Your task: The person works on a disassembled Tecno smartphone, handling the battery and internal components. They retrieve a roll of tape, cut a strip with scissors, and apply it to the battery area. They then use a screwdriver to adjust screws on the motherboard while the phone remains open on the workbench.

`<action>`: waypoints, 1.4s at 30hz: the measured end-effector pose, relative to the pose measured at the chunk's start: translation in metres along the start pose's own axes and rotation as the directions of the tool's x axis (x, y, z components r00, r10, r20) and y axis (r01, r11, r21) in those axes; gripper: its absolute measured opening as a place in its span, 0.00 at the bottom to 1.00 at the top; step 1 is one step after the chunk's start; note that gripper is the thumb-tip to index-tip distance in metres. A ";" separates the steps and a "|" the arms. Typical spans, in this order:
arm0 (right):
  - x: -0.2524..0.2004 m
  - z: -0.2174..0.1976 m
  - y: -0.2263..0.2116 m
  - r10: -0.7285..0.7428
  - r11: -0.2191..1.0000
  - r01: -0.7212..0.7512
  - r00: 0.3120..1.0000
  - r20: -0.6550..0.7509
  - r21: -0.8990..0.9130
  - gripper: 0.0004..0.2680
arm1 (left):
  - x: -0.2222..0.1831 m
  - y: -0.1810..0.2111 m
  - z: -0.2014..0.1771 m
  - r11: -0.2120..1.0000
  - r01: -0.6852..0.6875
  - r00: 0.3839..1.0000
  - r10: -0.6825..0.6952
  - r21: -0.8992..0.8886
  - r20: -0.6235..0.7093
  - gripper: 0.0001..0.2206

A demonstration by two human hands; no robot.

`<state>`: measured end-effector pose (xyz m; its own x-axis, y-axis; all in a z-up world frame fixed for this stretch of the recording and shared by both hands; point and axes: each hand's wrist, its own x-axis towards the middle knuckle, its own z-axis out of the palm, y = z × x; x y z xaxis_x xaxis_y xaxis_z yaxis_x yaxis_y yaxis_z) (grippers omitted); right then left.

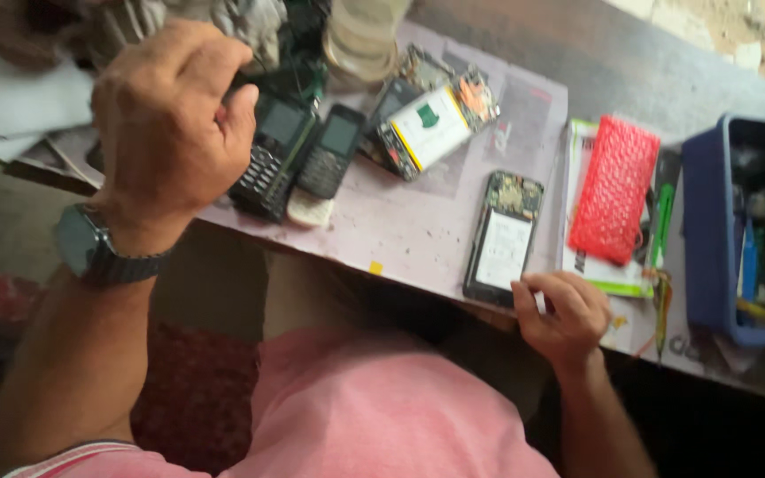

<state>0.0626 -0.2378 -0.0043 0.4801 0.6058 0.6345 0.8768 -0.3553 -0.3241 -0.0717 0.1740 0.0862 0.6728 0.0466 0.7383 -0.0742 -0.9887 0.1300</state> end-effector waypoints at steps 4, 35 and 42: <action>-0.001 0.001 0.000 0.043 0.999 -0.043 0.999 -0.031 -0.008 0.07 | 0.015 -0.007 -0.012 1.000 -0.001 0.999 0.001 0.004 -0.034 0.10; -0.042 -0.002 0.038 0.176 0.984 -0.175 0.984 0.024 -0.039 0.06 | -0.089 -0.021 -0.055 0.819 0.565 0.824 -0.566 -0.100 0.020 0.05; -0.057 -0.001 0.059 0.203 0.978 -0.201 0.979 0.027 -0.046 0.06 | -0.126 -0.047 -0.081 0.764 0.637 0.753 -0.586 0.107 -0.300 0.03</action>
<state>0.0868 -0.2940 -0.0585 0.6485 0.5398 0.5368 0.7598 -0.5023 -0.4128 -0.2130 0.2260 0.0409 0.3289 0.6569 0.6785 0.4507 -0.7405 0.4985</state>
